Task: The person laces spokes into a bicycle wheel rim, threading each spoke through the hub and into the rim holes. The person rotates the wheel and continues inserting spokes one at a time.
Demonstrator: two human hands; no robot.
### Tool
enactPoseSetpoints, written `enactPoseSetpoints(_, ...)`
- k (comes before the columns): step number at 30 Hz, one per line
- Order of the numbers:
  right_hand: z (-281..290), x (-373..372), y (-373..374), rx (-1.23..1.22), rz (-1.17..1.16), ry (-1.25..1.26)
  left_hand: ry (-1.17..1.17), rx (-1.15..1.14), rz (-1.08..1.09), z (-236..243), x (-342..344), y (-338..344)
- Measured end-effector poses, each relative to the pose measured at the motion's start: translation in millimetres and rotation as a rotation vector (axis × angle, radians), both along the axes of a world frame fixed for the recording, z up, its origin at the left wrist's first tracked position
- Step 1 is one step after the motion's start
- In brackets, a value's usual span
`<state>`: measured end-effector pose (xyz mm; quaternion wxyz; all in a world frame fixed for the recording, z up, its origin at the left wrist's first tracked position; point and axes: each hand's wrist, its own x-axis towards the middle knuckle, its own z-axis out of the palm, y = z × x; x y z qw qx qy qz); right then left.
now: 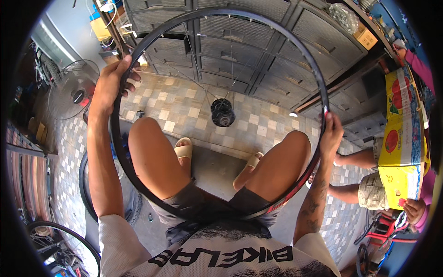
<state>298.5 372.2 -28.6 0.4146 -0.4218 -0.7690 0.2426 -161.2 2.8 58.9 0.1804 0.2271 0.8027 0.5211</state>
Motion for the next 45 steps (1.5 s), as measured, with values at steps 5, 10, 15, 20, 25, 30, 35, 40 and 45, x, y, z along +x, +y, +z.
enactPoseSetpoints(5, 34.7, -43.3, 69.0, 0.057, 0.215, 0.072, -0.144, 0.203, 0.106, -25.1, 54.0, -66.7)
enactPoseSetpoints(10, 30.6, -62.3, 92.3, 0.068, 0.312, -0.064, 0.102, -0.109, 0.204, -61.1, 86.0, -126.1)
enactPoseSetpoints(15, -8.2, -59.3, 102.8, -0.014, 0.286, -0.140, -0.129, 0.288, 0.325, -133.6, 66.9, -211.3)
enactPoseSetpoints(20, -16.7, -46.8, 113.6, 0.028, 0.259, -0.180, -0.259, -0.097, 0.826, -282.6, 66.7, -311.6)
enactPoseSetpoints(25, -18.5, -50.3, 119.8, 0.110, 0.191, -0.250, -0.171, -0.617, 0.614, -457.8, 153.0, -282.5)
enactPoseSetpoints(30, -13.6, -61.2, 117.9, 0.139, 0.161, -0.336, 0.036, -0.783, 0.612, -549.8, 182.2, -231.4)
enactPoseSetpoints(35, -10.5, -78.8, 82.8, 0.153, 0.147, -0.287, -0.162, -0.986, 0.444, -588.8, 164.6, -242.1)
enactPoseSetpoints(40, -0.4, -79.4, 59.7, 0.302, 0.066, -0.372, -0.194, -0.830, 0.554, -614.0, 153.2, -244.0)
enactPoseSetpoints(45, 4.7, -83.1, 59.9, 0.072, 0.169, -0.233, -0.182, -0.863, 0.581, -605.2, 152.6, -255.4)
